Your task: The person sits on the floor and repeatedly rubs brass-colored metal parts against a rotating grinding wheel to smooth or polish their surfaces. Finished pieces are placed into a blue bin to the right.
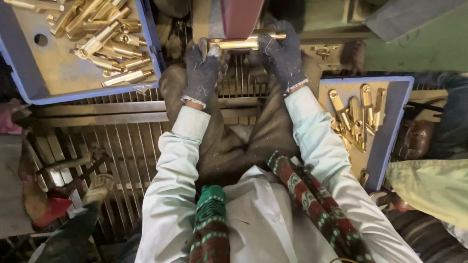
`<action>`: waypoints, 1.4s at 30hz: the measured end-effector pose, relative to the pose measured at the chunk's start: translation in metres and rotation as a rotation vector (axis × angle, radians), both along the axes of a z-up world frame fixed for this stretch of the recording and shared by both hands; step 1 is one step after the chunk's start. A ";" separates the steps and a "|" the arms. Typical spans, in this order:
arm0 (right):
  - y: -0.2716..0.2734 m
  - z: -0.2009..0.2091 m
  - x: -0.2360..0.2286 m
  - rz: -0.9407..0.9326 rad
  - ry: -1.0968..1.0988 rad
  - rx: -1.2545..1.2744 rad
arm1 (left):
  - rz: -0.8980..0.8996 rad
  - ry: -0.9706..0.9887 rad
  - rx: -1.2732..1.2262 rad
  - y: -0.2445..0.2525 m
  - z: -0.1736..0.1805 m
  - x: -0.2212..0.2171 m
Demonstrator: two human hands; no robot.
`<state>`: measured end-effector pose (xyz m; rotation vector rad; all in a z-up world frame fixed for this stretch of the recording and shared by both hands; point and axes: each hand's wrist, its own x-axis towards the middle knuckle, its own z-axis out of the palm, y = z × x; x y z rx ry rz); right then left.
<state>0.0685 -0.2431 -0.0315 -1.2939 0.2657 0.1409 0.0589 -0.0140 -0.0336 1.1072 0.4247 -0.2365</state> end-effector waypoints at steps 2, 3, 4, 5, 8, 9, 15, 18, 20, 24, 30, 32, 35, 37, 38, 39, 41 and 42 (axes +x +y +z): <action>0.002 -0.004 0.007 -0.057 0.109 -0.010 | -0.022 0.019 -0.009 -0.003 -0.002 0.008; 0.004 -0.005 0.010 -0.063 0.128 0.002 | -0.045 0.044 0.031 -0.002 -0.003 0.009; 0.006 -0.006 0.013 -0.069 0.147 0.014 | -0.069 0.068 0.070 -0.003 -0.003 0.009; 0.008 -0.006 0.019 -0.077 0.159 0.026 | -0.096 0.086 0.110 -0.003 -0.004 0.012; 0.017 0.000 0.028 -0.127 0.276 -0.066 | -0.034 0.206 0.139 -0.006 -0.006 0.018; 0.019 0.004 0.030 -0.098 0.284 -0.075 | -0.029 0.202 0.124 -0.007 -0.007 0.019; 0.018 0.021 0.019 -0.072 0.236 0.028 | 0.003 0.112 0.076 -0.010 -0.023 0.012; 0.018 0.019 0.012 -0.096 0.170 0.063 | -0.037 0.068 0.075 -0.008 -0.029 0.005; 0.016 0.018 0.007 -0.064 0.099 -0.012 | -0.065 0.026 0.092 -0.009 -0.027 0.001; 0.010 0.022 -0.005 -0.054 -0.089 0.075 | -0.072 -0.082 0.118 -0.003 -0.009 -0.002; -0.014 0.054 -0.048 0.072 -0.531 -0.113 | -0.234 -0.402 0.037 0.014 0.057 -0.040; -0.015 0.061 -0.052 0.000 -0.548 -0.081 | -0.331 -0.408 0.117 0.009 0.074 -0.041; -0.020 0.064 -0.061 -0.043 -0.478 -0.064 | -0.388 -0.564 -0.045 -0.002 0.074 -0.031; -0.025 0.063 -0.064 -0.045 -0.319 0.005 | -0.433 -0.481 0.078 -0.007 0.061 -0.024; -0.027 0.063 -0.062 -0.047 -0.244 0.039 | -0.456 -0.444 0.140 -0.008 0.052 -0.015; -0.028 0.062 -0.060 -0.065 -0.211 0.027 | -0.448 -0.497 0.194 -0.009 0.043 -0.009; -0.027 0.057 -0.053 -0.103 -0.140 0.001 | -0.434 -0.600 0.298 -0.013 0.021 0.002; -0.026 0.053 -0.050 -0.114 -0.103 0.031 | -0.393 -0.510 0.313 -0.018 0.011 0.005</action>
